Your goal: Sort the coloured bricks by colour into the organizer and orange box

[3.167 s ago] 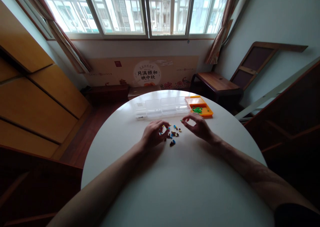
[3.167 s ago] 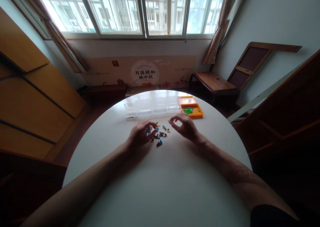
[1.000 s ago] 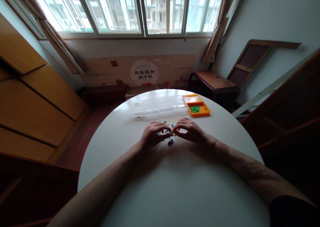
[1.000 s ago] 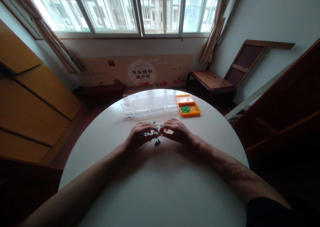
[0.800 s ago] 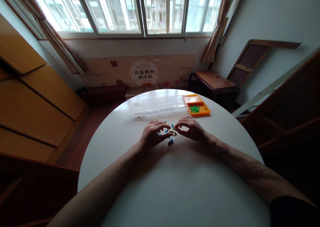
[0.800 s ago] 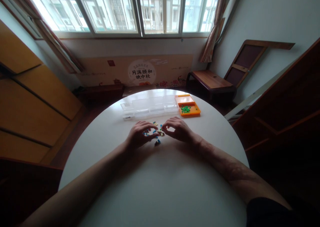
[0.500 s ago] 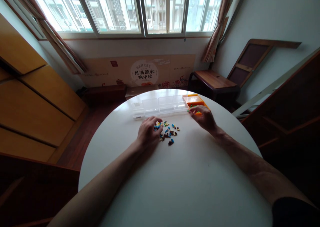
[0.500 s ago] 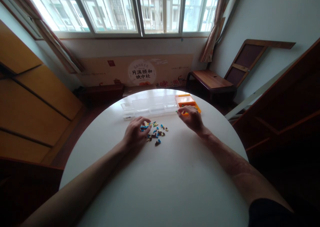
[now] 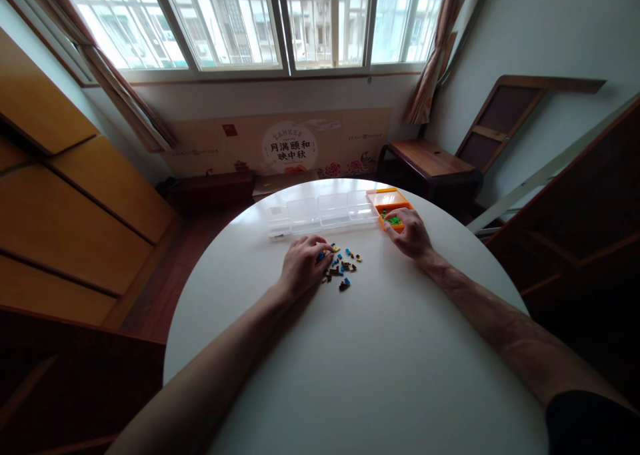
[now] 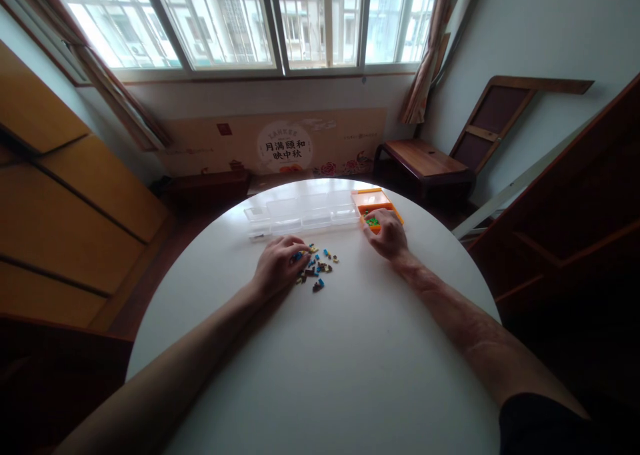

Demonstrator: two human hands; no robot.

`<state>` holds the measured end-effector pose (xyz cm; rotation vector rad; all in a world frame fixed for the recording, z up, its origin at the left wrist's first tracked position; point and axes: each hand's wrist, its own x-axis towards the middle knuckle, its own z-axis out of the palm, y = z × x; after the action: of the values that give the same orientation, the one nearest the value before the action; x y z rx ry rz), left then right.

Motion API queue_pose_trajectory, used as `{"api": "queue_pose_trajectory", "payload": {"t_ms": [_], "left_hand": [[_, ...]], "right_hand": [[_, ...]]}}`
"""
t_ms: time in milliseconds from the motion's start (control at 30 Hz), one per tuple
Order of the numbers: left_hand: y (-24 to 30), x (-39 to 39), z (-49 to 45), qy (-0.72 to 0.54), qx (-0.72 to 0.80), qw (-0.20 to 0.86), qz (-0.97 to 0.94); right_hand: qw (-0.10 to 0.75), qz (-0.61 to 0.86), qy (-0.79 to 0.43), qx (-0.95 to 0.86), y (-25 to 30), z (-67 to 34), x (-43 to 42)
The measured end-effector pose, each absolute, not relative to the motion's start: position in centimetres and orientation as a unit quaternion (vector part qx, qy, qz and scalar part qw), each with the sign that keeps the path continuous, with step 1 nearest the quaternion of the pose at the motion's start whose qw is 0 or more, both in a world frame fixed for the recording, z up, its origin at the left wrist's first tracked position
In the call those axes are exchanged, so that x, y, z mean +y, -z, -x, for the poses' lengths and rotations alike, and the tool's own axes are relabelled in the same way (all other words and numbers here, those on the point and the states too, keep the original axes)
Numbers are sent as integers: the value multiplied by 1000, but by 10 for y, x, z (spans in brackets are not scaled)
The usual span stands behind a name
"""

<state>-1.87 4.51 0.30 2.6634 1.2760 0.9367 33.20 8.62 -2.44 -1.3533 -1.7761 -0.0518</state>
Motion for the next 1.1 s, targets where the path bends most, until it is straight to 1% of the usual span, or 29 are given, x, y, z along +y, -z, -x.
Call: {"api": "queue_pose_trajectory", "payload": {"t_ms": [500, 933, 1033, 1100], "left_hand": [[-3, 45, 16, -285, 408, 18, -867], [-3, 45, 18, -284, 422, 26, -860], [-4, 46, 18, -305, 412, 40, -858], [-4, 45, 19, -335, 394, 78, -852]], "right_hand": [[413, 468, 8, -781, 13, -321, 75], [405, 459, -5, -791, 15, -323, 75], [409, 443, -4, -798, 9, -319, 71], [414, 417, -8, -809, 2, -311, 64]]}}
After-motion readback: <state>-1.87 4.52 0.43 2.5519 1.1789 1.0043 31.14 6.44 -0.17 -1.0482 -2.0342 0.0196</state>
